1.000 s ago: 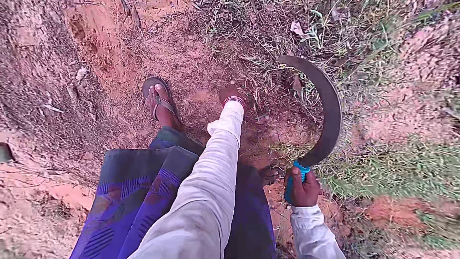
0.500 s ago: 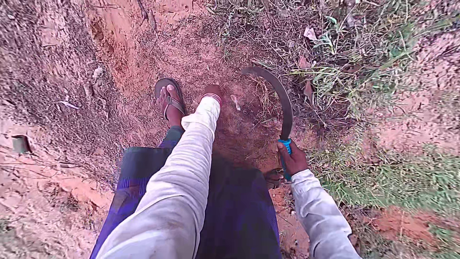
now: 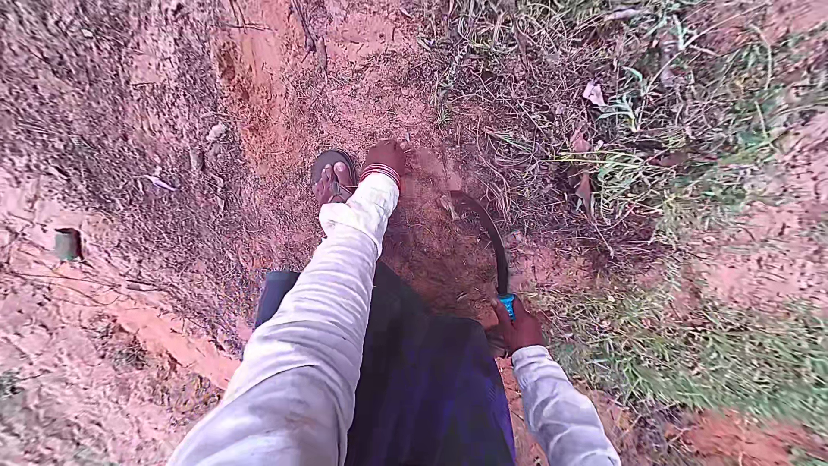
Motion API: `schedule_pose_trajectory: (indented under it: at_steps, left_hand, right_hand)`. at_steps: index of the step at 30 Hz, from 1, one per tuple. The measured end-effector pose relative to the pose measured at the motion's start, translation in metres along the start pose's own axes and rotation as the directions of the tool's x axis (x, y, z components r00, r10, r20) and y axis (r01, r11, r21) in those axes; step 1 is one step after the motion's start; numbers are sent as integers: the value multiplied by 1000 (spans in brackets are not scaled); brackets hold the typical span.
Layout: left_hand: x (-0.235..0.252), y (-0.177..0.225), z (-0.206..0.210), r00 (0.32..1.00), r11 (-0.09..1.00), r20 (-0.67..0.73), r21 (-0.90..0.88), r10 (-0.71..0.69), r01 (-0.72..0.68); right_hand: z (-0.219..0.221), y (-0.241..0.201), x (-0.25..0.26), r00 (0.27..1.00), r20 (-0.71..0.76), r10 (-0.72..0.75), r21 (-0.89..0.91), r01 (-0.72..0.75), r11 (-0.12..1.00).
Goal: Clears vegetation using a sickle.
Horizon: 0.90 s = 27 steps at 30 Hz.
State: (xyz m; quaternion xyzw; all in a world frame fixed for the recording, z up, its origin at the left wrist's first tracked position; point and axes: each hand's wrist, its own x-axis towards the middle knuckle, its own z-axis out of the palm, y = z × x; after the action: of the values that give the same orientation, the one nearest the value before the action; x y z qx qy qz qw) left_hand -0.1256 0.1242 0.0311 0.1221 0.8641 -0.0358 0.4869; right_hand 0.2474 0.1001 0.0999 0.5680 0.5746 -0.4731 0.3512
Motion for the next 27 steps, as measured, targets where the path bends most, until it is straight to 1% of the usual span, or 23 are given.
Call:
schedule_pose_trajectory:
  at_steps: [2, 3, 4, 5, 6, 7, 8, 9, 10, 11, 12, 14, 17, 19, 21, 23, 25, 27]
  left_hand:
    - [0, -10, -16, 998, 1000, -59, -28, 6, -8]
    - [1, -11, -18, 995, 997, -68, -15, 69, -70]
    - [2, -7, -14, 985, 987, -52, 22, 163, -162]
    - [0, 3, -7, 964, 961, 7, 82, 264, -264]
    - [-4, 16, 2, 924, 909, 90, 165, 372, -383]
    - [-7, 32, 13, 868, 827, 176, 265, 463, -495]
    - [-8, 48, 23, 815, 734, 254, 355, 520, -579]
    - [-6, 61, 31, 770, 647, 290, 422, 568, -636]
    - [1, 73, 36, 751, 588, 285, 482, 595, -649]
    - [10, 80, 38, 755, 559, 242, 543, 609, -626]
    - [19, 85, 37, 785, 569, 197, 590, 587, -573]
    - [37, 90, 25, 864, 638, 132, 622, 487, -454]
    - [46, 81, 2, 928, 738, 123, 573, 353, -357]
    - [48, 70, -7, 939, 766, 148, 545, 312, -341]
    - [55, 61, -11, 931, 775, 185, 515, 316, -366]
    - [62, 55, -11, 939, 827, 185, 445, 291, -344]
    - [66, 50, -8, 948, 873, 158, 372, 275, -315]
    - [62, 47, -8, 949, 888, 152, 338, 277, -313]
  right_hand:
    - [17, 23, -36, 989, -144, -41, 133, 61, 989]
    - [24, 27, -49, 974, -223, -48, 224, 99, 970]
    - [27, 26, -58, 959, -282, -36, 300, 124, 946]
    - [26, 22, -59, 951, -309, -18, 369, 137, 919]
    - [23, 15, -55, 947, -322, -7, 418, 148, 896]
    - [19, 8, -49, 942, -336, -12, 443, 170, 880]
    - [15, 2, -41, 934, -356, -31, 453, 202, 868]
    - [13, -4, -34, 925, -376, -59, 454, 240, 858]
    - [12, -10, -26, 914, -397, -87, 454, 278, 847]
    - [11, -14, -21, 906, -409, -107, 449, 303, 841]
    - [11, -17, -18, 904, -409, -126, 443, 318, 838]
    - [12, -22, -13, 895, -415, -162, 436, 352, 829]
    - [18, -31, -4, 901, -403, -160, 465, 353, 812]
    - [18, -39, -1, 905, -396, -152, 465, 341, 817]
    - [15, -49, 4, 908, -392, -147, 469, 335, 817]
    - [6, -61, 12, 915, -375, -147, 451, 319, 834]
    - [-7, -79, 30, 935, -320, -150, 411, 280, 868]
    - [-20, -99, 62, 965, -219, -143, 331, 211, 920]
